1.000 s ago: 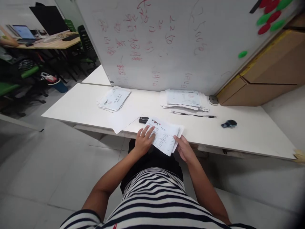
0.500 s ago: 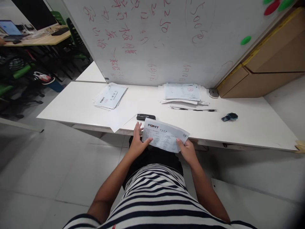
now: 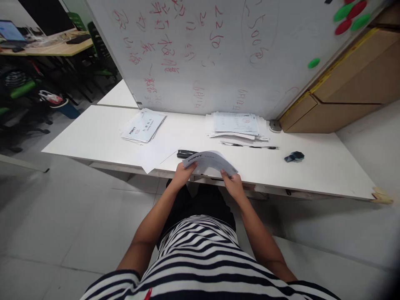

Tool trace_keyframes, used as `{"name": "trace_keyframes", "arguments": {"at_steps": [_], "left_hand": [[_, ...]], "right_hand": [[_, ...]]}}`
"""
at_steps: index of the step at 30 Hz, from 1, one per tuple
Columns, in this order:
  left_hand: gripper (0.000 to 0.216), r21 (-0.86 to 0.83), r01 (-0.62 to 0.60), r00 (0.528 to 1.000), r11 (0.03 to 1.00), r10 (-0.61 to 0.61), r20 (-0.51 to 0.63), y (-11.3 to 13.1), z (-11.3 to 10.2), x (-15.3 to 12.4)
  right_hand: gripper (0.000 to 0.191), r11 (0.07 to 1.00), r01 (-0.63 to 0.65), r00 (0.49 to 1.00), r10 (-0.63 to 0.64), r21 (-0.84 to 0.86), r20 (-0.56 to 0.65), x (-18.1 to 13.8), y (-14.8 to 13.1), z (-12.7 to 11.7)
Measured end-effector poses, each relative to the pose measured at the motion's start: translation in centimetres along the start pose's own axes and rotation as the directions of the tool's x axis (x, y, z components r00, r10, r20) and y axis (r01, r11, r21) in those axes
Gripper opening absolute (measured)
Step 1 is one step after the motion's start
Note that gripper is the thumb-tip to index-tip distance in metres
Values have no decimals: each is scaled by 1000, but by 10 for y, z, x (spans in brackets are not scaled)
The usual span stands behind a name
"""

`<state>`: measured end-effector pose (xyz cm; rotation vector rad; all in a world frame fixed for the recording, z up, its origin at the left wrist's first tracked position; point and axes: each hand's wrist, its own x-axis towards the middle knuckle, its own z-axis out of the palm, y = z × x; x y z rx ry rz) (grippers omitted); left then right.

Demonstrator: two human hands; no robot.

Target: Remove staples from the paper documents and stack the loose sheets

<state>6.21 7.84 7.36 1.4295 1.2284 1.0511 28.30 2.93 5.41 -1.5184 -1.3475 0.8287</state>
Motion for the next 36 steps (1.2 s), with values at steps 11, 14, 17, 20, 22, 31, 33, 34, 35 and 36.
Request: {"name": "trace_keyframes", "arguments": {"at_steps": [11, 14, 17, 20, 22, 31, 33, 34, 35, 36], "left_hand": [[38, 77, 102, 992, 992, -96, -80, -11, 12, -18], [41, 137, 41, 997, 990, -31, -75, -6, 9, -19], [48, 292, -29, 993, 956, 62, -104, -3, 0, -8], [51, 591, -204, 967, 780, 254, -2, -7, -11, 17], [55, 734, -302, 938, 608, 328, 114, -16, -17, 36], [41, 786, -339, 928, 517, 321, 189, -49, -26, 58], [40, 767, -361, 921, 530, 331, 204, -49, -27, 57], [40, 760, -367, 919, 536, 333, 210, -49, -28, 56], [40, 754, -371, 919, 543, 333, 212, -49, -28, 56], [40, 750, -369, 920, 550, 332, 209, -48, -28, 56]], "right_hand": [[50, 965, -15, 997, -4, -261, -71, -18, 26, 6], [50, 975, -98, 986, 69, -199, -149, -37, 31, 2], [51, 975, -224, 957, 222, 9, -188, -50, 36, -9], [53, 906, -355, 906, 394, 231, -152, -53, 43, -22], [52, 853, -392, 883, 454, 346, -120, -51, 45, -28], [51, 785, -417, 861, 503, 458, -78, -40, 33, -23], [51, 788, -422, 861, 503, 448, -73, -38, 33, -21], [51, 789, -426, 862, 503, 443, -67, -37, 34, -21], [51, 788, -430, 861, 504, 440, -61, -37, 35, -21], [50, 786, -436, 860, 507, 438, -53, -37, 37, -21]]}}
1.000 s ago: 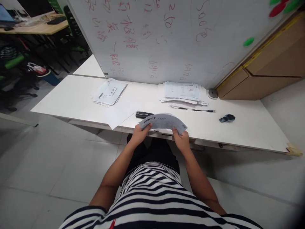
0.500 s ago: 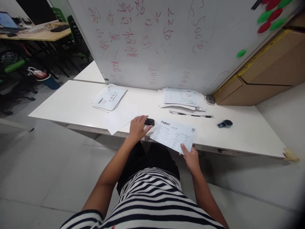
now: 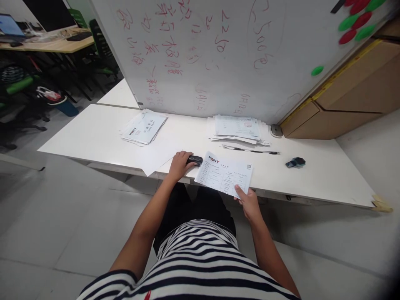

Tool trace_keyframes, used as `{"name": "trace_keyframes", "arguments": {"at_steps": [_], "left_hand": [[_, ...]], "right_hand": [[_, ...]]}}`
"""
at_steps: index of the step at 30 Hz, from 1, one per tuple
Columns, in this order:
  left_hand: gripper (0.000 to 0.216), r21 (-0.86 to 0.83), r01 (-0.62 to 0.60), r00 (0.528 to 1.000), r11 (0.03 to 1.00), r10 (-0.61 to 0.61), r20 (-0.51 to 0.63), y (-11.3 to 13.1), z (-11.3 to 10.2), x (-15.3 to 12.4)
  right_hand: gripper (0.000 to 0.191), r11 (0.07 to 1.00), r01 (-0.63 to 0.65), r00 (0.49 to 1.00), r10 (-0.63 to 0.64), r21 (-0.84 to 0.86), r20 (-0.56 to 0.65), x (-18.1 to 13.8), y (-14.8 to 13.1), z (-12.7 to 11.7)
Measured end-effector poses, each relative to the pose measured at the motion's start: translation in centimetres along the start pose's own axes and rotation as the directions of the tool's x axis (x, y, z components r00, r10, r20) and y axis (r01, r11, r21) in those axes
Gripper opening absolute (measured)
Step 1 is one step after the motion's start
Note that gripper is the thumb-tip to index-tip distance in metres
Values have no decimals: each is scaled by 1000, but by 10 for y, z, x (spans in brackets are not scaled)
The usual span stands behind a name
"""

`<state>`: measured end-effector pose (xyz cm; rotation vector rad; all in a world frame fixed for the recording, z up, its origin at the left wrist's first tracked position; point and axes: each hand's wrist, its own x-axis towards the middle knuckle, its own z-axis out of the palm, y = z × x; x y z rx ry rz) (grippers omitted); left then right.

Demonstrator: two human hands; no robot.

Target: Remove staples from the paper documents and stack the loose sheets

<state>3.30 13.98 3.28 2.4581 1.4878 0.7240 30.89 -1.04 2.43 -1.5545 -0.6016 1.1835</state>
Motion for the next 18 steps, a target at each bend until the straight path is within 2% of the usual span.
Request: {"name": "trace_keyframes", "arguments": {"at_steps": [7, 18], "left_hand": [[41, -32, 21, 1000, 999, -22, -15, 1, -1, 0], [43, -18, 2, 1000, 1000, -2, 2, 3, -1, 0]], "right_hand": [[50, 1000, -3, 1000, 3, 1, 1, -1, 7, -2], [48, 1000, -1, 999, 1, 10, 33, -4, 0, 6]]}}
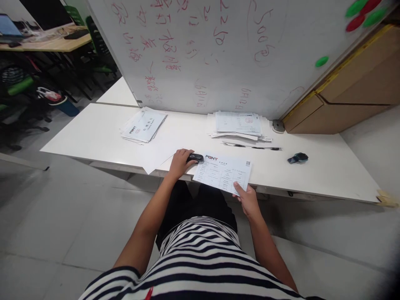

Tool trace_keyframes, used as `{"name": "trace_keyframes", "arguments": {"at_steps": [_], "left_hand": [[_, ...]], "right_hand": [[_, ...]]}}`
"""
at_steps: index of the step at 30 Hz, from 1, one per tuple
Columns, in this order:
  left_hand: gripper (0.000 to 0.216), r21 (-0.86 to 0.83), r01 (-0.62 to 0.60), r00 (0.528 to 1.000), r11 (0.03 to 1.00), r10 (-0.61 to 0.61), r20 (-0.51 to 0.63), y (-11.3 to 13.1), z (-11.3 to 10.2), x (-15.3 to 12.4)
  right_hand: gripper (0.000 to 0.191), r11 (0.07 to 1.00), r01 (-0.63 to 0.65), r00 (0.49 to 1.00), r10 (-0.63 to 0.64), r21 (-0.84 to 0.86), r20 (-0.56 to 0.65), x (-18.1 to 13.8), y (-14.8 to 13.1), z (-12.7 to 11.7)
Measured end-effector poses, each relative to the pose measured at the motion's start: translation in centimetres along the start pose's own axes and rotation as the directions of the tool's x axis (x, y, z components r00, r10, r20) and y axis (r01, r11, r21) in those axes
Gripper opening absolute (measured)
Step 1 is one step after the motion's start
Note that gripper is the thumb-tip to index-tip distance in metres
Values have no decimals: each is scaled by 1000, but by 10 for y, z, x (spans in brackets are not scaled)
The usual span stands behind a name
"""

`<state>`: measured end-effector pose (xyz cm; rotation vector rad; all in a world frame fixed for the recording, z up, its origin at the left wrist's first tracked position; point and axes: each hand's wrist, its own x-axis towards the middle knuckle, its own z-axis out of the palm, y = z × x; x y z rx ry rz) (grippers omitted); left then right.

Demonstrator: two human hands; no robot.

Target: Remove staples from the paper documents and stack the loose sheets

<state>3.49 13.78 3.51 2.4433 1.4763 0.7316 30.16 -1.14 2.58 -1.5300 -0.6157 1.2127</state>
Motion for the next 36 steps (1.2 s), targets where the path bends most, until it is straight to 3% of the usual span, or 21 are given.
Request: {"name": "trace_keyframes", "arguments": {"at_steps": [6, 11, 14, 18, 24, 30, 33, 36], "left_hand": [[50, -6, 38, 993, 999, -37, 114, 10, -19, 2], [53, 5, 175, 973, 985, -174, 149, 24, -31, 32], [53, 2, 165, 980, 986, -165, 114, 34, -21, 57], [56, 53, 164, 971, 985, -171, 167, 40, 8, 75], [54, 138, 183, 965, 973, -204, 163, 38, 27, 74], [49, 150, 96, 990, 984, -111, 89, 44, 28, 68], [50, 89, 157, 981, 984, -166, 104, 42, 24, 70], [48, -157, 220, 975, 963, -217, 39, 41, 10, 70]], "right_hand": [[48, 1000, -15, 1000, 15, 7, 25, 4, 0, 4], [50, 1000, -21, 1000, 20, 14, 21, 4, 2, 5], [51, 1000, -18, 1000, 17, 13, 13, 3, 4, 5], [50, 1000, 1, 1000, -2, 12, 31, 2, 8, 4], [47, 1000, 3, 1000, -4, 16, 26, 2, 9, 4], [48, 1000, -10, 1000, 10, 24, 10, 0, 5, 7], [48, 1000, -7, 1000, 7, 10, 21, -1, 4, 7], [48, 1000, 13, 1000, -13, 10, 16, -1, 4, 7]]}}
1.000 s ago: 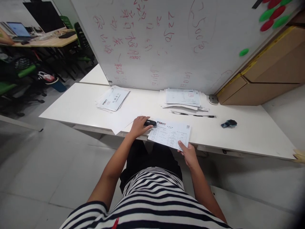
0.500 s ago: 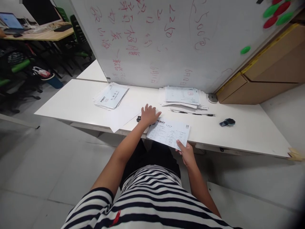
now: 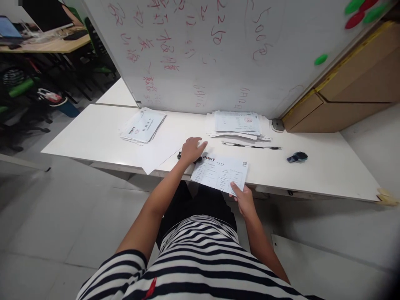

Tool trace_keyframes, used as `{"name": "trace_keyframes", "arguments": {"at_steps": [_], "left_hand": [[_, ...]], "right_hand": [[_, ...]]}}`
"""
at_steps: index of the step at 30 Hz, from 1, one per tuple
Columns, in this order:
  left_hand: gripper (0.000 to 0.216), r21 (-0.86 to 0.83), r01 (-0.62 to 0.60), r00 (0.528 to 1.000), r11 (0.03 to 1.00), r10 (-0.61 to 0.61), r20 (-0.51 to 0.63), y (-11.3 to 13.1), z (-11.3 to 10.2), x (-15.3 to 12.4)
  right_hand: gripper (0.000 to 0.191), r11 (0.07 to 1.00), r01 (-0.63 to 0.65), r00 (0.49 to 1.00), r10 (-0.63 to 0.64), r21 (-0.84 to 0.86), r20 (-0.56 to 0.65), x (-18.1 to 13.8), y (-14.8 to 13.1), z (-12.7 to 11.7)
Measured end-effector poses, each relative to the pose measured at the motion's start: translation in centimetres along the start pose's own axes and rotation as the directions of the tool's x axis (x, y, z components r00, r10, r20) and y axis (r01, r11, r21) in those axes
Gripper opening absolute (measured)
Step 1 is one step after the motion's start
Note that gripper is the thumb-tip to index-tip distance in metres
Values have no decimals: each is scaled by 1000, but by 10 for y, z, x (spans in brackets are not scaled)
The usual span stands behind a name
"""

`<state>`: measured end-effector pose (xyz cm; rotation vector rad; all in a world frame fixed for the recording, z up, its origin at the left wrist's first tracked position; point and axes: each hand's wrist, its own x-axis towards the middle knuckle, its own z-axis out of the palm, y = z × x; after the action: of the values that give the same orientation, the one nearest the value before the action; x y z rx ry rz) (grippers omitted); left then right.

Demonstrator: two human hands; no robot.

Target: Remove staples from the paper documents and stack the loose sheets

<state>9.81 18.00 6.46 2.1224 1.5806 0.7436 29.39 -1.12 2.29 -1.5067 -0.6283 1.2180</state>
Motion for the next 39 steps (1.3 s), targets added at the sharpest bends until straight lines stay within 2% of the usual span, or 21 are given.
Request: {"name": "trace_keyframes", "arguments": {"at_steps": [2, 4, 5, 7, 8, 10, 12, 14, 19, 22, 26, 28, 33, 39], "left_hand": [[45, -189, -23, 992, 982, -2, -128, 2, -14, -8], [45, -270, -57, 965, 961, -17, -262, 5, -28, -22], [44, -253, -63, 950, 965, -19, -311, 5, -34, -31], [39, -118, -61, 937, 991, 16, -349, 1, -41, -47], [36, -24, -66, 943, 998, 54, -327, -3, -41, -54], [36, 133, -112, 967, 985, 139, -215, -16, -37, -62], [41, 180, -175, 977, 968, 194, -92, -29, -28, -66], [42, 169, -190, 978, 967, 201, -50, -40, -19, -66], [43, 176, -162, 980, 971, 180, -87, -46, -11, -67], [43, 174, -153, 981, 973, 170, -89, -44, -12, -68], [43, 173, -132, 986, 976, 147, -80, -41, -14, -68], [42, 175, -128, 987, 976, 143, -75, -40, -15, -68], [42, 170, -130, 987, 977, 144, -75, -40, -15, -68], [43, 174, -135, 984, 976, 152, -90, -41, -12, -68]], "right_hand": [[49, 1000, 12, 1000, -12, -2, -2, 0, 0, 0], [50, 1000, 10, 1000, -10, -11, 1, 0, 0, 0], [50, 1000, 6, 1000, -6, -15, 3, 0, 0, -1], [49, 1000, 5, 1000, -5, -21, 8, 0, 0, -2], [49, 1000, 8, 1000, -7, -22, 8, 0, -1, -2], [47, 1000, 13, 1000, -13, -26, 0, 0, -2, -2], [48, 999, 13, 1000, -14, -40, -11, 1, -5, -3], [48, 998, 14, 1000, -15, -68, -9, 1, -8, -4], [49, 988, 36, 999, -34, -151, 10, 0, -25, -19], [48, 987, 66, 996, -75, -150, -57, -5, -42, -36], [48, 986, 161, 974, -164, -34, -155, -7, -56, -51], [50, 985, 171, 973, -172, -16, -155, -4, -54, -52], [49, 989, 104, 990, -113, -105, -81, 6, -40, -45], [45, 990, 123, 992, -125, -72, -26, 6, -34, -38]]}}
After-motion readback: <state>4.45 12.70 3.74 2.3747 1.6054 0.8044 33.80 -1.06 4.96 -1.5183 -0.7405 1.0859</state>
